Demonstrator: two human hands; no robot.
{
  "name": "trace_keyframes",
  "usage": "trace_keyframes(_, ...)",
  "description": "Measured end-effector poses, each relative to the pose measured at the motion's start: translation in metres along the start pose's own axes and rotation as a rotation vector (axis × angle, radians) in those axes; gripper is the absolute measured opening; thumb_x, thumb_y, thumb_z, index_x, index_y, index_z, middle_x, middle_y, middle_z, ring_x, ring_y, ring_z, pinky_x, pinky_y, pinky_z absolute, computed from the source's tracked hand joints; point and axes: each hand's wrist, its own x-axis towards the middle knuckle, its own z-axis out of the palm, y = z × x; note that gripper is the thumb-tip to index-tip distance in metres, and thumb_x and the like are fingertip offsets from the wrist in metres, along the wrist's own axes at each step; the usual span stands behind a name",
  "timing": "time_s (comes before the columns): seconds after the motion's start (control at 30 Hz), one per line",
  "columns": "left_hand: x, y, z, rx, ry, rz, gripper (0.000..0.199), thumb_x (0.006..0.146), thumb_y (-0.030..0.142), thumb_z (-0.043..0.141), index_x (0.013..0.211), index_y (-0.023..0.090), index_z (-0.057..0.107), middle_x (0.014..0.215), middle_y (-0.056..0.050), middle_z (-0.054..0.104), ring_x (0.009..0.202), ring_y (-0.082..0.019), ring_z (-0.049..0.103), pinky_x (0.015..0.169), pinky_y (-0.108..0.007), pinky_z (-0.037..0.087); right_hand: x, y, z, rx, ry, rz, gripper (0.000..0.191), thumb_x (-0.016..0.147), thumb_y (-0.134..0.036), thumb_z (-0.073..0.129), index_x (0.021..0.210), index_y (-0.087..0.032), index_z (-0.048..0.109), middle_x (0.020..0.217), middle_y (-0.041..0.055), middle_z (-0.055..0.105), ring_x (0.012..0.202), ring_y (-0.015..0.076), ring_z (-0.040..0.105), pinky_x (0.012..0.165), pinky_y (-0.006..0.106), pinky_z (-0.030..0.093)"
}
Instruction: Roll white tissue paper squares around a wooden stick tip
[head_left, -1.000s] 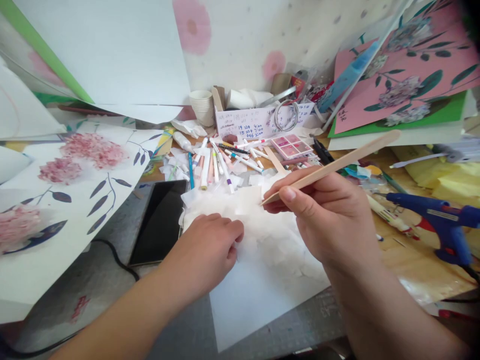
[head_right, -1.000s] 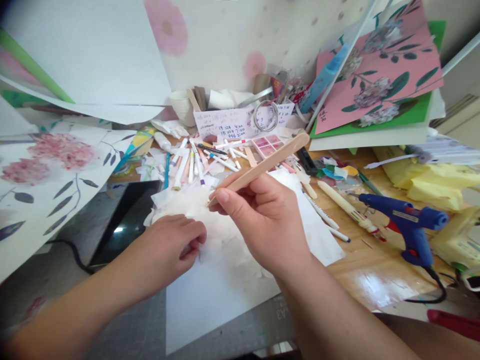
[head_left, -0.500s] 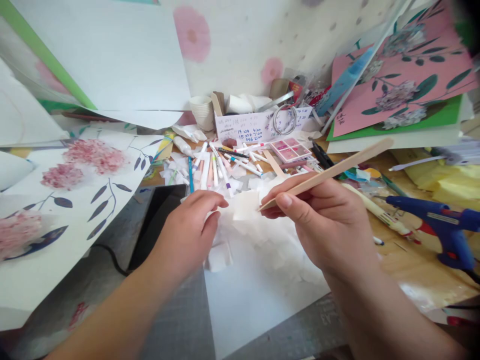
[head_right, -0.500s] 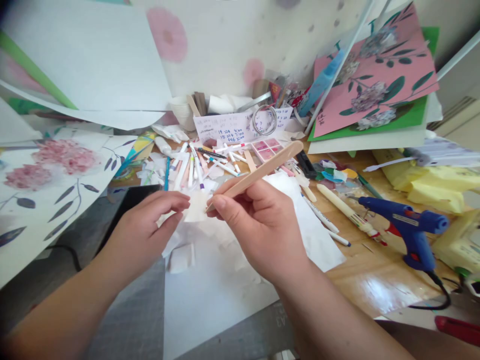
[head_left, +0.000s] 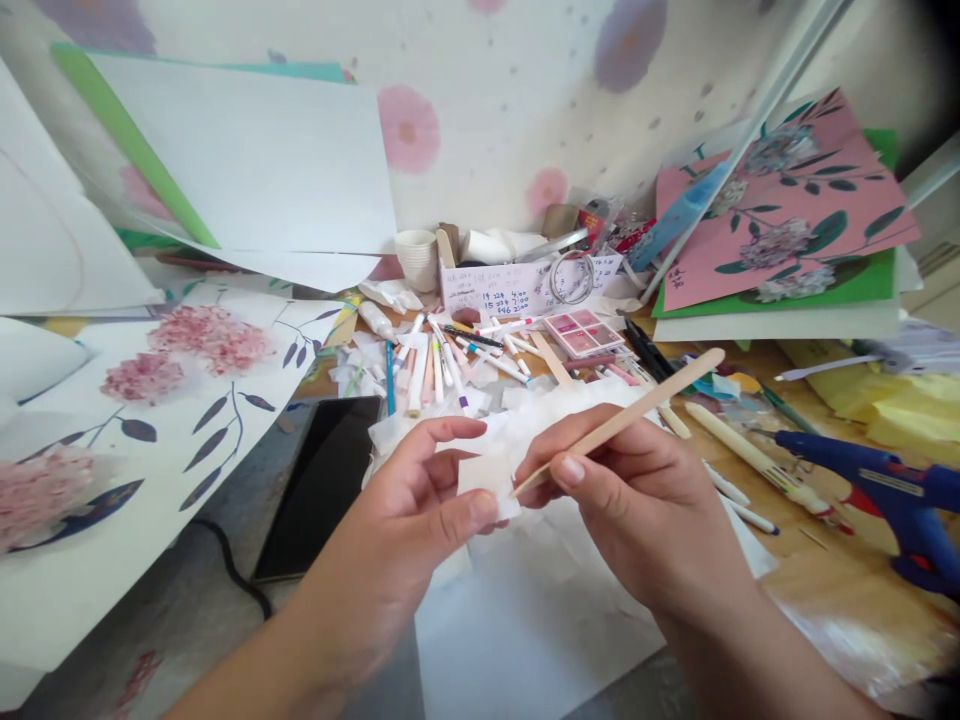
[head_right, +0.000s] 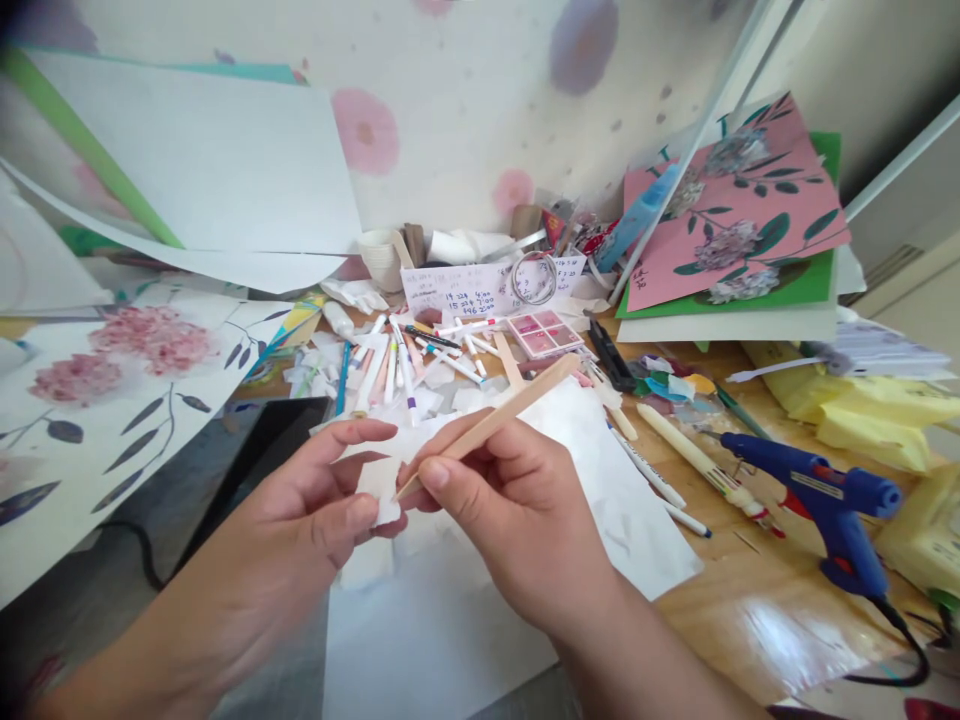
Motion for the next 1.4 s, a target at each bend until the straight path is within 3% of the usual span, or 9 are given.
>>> trace_keyframes(0.13, 0.001, 0.003, 0.0, -0.097, 0.049, -0.009, 0.032, 0.072, 0.026, 0.085, 0.099, 0.026, 0.069, 0.072, 0.003, 0.068, 0.069, -0.012, 0.061, 0.067, -0.022, 0.049, -0.002, -0.002, 0.001, -0.02, -0.046, -0.032, 0.012, 0.093, -0.019, 0.067, 0.098, -0.025, 0.076, 0.084, 0.0009, 0.074, 0.076, 0.0118, 0.07, 0.072, 0.024, 0.058)
trace_keyframes(0.33, 0.0, 0.004, 0.005, -0.225, 0.065, -0.013, 0.023, 0.07, 0.019, 0.084, 0.085, 0.026, 0.067, 0.07, 0.004, 0.061, 0.064, -0.011, 0.056, 0.057, -0.018, 0.049, -0.002, -0.003, 0.005, 0.127, -0.066, -0.079, 0.016, 0.094, -0.015, 0.065, 0.102, -0.023, 0.075, 0.091, 0.0013, 0.077, 0.081, 0.0121, 0.074, 0.078, 0.023, 0.061)
trace_keyframes(0.6, -0.001, 0.007, 0.009, -0.063, 0.036, 0.019, 0.011, 0.073, 0.015, 0.074, 0.065, 0.02, 0.069, 0.061, 0.002, 0.064, 0.062, -0.012, 0.056, 0.063, -0.02, 0.047, -0.004, -0.004, 0.009, 0.019, -0.076, -0.134, 0.018, 0.092, -0.014, 0.065, 0.103, -0.024, 0.075, 0.091, 0.0034, 0.076, 0.08, 0.0158, 0.073, 0.071, 0.028, 0.063)
trace_keyframes(0.83, -0.003, 0.007, 0.003, 0.05, -0.005, 0.088, 0.021, 0.08, 0.032, 0.069, 0.065, 0.019, 0.075, 0.071, -0.004, 0.069, 0.076, -0.019, 0.058, 0.072, -0.028, 0.046, -0.006, -0.004, 0.007, -0.063, -0.066, -0.124, 0.018, 0.092, -0.014, 0.065, 0.103, -0.025, 0.074, 0.088, 0.0023, 0.074, 0.077, 0.0136, 0.07, 0.068, 0.025, 0.059)
trace_keyframes(1.03, -0.003, 0.004, 0.001, 0.105, 0.042, 0.033, 0.01, 0.074, 0.031, 0.077, 0.071, 0.021, 0.076, 0.073, -0.001, 0.067, 0.071, -0.016, 0.054, 0.065, -0.024, 0.044, -0.006, -0.004, 0.005, -0.08, -0.053, -0.107, 0.016, 0.092, -0.017, 0.067, 0.102, -0.026, 0.075, 0.086, 0.002, 0.073, 0.075, 0.0134, 0.067, 0.067, 0.025, 0.058)
trace_keyframes(1.3, -0.004, 0.002, -0.008, 0.163, -0.004, 0.035, 0.017, 0.082, 0.041, 0.074, 0.078, 0.024, 0.075, 0.073, 0.002, 0.064, 0.071, -0.014, 0.052, 0.064, -0.023, 0.041, -0.007, -0.005, 0.004, -0.129, -0.069, -0.141, 0.018, 0.092, -0.015, 0.066, 0.102, -0.027, 0.074, 0.09, 0.0017, 0.073, 0.087, 0.0163, 0.071, 0.079, 0.03, 0.058)
trace_keyframes(1.4, -0.003, 0.003, -0.009, 0.225, 0.004, 0.078, 0.018, 0.083, 0.041, 0.073, 0.08, 0.024, 0.075, 0.079, 0.001, 0.066, 0.077, -0.016, 0.055, 0.069, -0.025, 0.043, -0.008, -0.006, 0.004, -0.15, -0.068, -0.146, 0.019, 0.092, -0.015, 0.066, 0.104, -0.027, 0.074, 0.09, 0.0013, 0.073, 0.087, 0.016, 0.071, 0.076, 0.029, 0.058)
